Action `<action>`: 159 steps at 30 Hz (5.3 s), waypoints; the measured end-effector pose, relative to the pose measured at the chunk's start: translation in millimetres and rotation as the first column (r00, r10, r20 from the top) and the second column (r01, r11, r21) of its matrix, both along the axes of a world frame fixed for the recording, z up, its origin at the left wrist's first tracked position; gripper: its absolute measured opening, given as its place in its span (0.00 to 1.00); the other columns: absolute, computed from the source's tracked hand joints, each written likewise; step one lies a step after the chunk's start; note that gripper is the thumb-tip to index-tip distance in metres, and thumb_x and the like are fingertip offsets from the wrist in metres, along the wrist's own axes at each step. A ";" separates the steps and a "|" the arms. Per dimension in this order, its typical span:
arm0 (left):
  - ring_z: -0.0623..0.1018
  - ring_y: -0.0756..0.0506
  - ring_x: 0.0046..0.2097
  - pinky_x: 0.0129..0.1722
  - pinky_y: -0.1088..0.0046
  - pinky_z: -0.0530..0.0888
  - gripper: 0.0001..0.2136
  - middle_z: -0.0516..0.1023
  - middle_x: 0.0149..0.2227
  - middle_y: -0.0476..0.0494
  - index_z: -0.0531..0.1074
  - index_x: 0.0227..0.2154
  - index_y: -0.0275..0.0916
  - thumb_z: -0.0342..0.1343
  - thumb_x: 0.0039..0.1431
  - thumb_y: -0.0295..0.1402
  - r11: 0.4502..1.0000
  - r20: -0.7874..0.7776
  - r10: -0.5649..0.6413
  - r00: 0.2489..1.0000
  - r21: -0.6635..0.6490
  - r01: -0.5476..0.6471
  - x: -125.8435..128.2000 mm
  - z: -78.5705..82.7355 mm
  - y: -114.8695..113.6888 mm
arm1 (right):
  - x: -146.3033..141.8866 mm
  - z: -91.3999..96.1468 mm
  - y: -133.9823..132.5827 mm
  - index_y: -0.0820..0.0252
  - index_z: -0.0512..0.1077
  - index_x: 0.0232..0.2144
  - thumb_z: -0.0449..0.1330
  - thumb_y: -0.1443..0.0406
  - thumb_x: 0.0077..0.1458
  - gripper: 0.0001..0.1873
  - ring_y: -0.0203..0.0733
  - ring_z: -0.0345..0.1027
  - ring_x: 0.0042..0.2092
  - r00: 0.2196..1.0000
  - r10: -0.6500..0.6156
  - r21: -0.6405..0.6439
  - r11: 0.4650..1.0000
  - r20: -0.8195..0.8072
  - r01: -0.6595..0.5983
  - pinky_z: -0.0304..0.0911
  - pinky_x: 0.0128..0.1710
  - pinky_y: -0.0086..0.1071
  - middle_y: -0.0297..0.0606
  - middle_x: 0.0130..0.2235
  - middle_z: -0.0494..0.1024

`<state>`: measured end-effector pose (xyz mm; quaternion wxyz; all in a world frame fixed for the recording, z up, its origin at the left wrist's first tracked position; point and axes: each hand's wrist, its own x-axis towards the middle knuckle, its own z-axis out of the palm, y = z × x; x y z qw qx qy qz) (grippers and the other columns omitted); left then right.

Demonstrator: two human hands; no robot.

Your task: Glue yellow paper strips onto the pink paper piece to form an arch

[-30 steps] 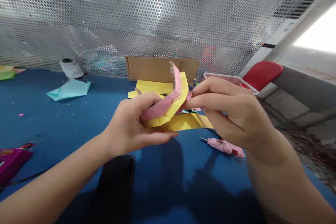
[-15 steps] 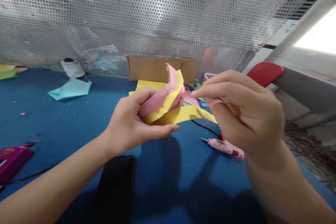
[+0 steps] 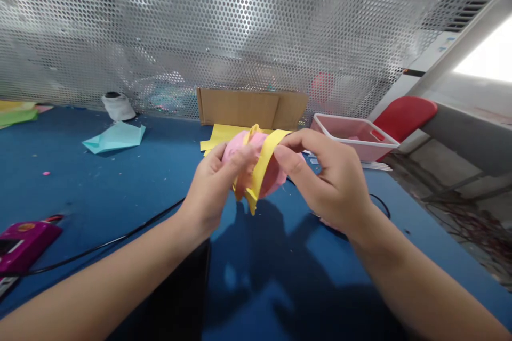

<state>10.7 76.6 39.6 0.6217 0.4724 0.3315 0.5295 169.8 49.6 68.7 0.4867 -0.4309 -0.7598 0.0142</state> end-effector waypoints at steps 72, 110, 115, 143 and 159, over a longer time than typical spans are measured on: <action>0.72 0.42 0.46 0.46 0.64 0.68 0.12 0.72 0.42 0.43 0.63 0.40 0.41 0.57 0.55 0.34 0.936 -0.791 -0.140 0.595 0.091 0.341 -40.0 -66.1 -39.1 | 62.4 3.7 1.5 0.57 0.72 0.35 0.55 0.61 0.60 0.08 0.37 0.70 0.40 0.857 0.475 -0.681 0.697 0.201 -0.227 0.63 0.41 0.32 0.33 0.38 0.78; 0.69 0.48 0.22 0.22 0.70 0.51 0.07 0.72 0.22 0.48 0.67 0.24 0.39 0.53 0.57 0.30 0.500 -0.885 0.437 0.161 0.388 0.774 -1.1 30.0 -15.1 | 51.3 10.9 -2.8 0.59 0.72 0.31 0.57 0.67 0.56 0.04 0.36 0.67 0.34 0.790 0.455 -0.592 0.792 0.412 -0.147 0.60 0.33 0.30 0.36 0.32 0.75; 0.65 0.47 0.17 0.20 0.71 0.47 0.04 0.71 0.19 0.50 0.68 0.26 0.42 0.57 0.48 0.28 0.575 -0.886 0.463 -0.003 0.298 0.762 -4.3 36.3 -21.3 | 49.8 13.1 -5.2 0.59 0.70 0.28 0.57 0.70 0.55 0.05 0.36 0.66 0.33 0.782 0.478 -0.587 0.789 0.400 -0.182 0.59 0.33 0.29 0.35 0.30 0.74; 0.74 0.43 0.28 0.26 0.70 0.58 0.09 0.74 0.22 0.47 0.66 0.21 0.40 0.49 0.56 0.29 0.670 -0.948 0.317 0.028 0.245 0.701 11.8 33.7 -17.7 | 48.5 6.0 -9.8 0.61 0.72 0.28 0.57 0.71 0.54 0.05 0.36 0.67 0.33 0.844 0.386 -0.572 0.811 0.372 -0.119 0.60 0.32 0.29 0.35 0.31 0.76; 0.70 0.43 0.26 0.26 0.66 0.56 0.13 0.73 0.21 0.46 0.69 0.20 0.40 0.46 0.57 0.31 0.606 -0.902 0.420 0.101 0.361 0.709 15.2 29.3 -20.7 | 52.5 0.8 -3.2 0.60 0.73 0.27 0.59 0.76 0.52 0.08 0.35 0.69 0.34 0.839 0.399 -0.537 0.829 0.369 -0.158 0.63 0.34 0.28 0.34 0.30 0.77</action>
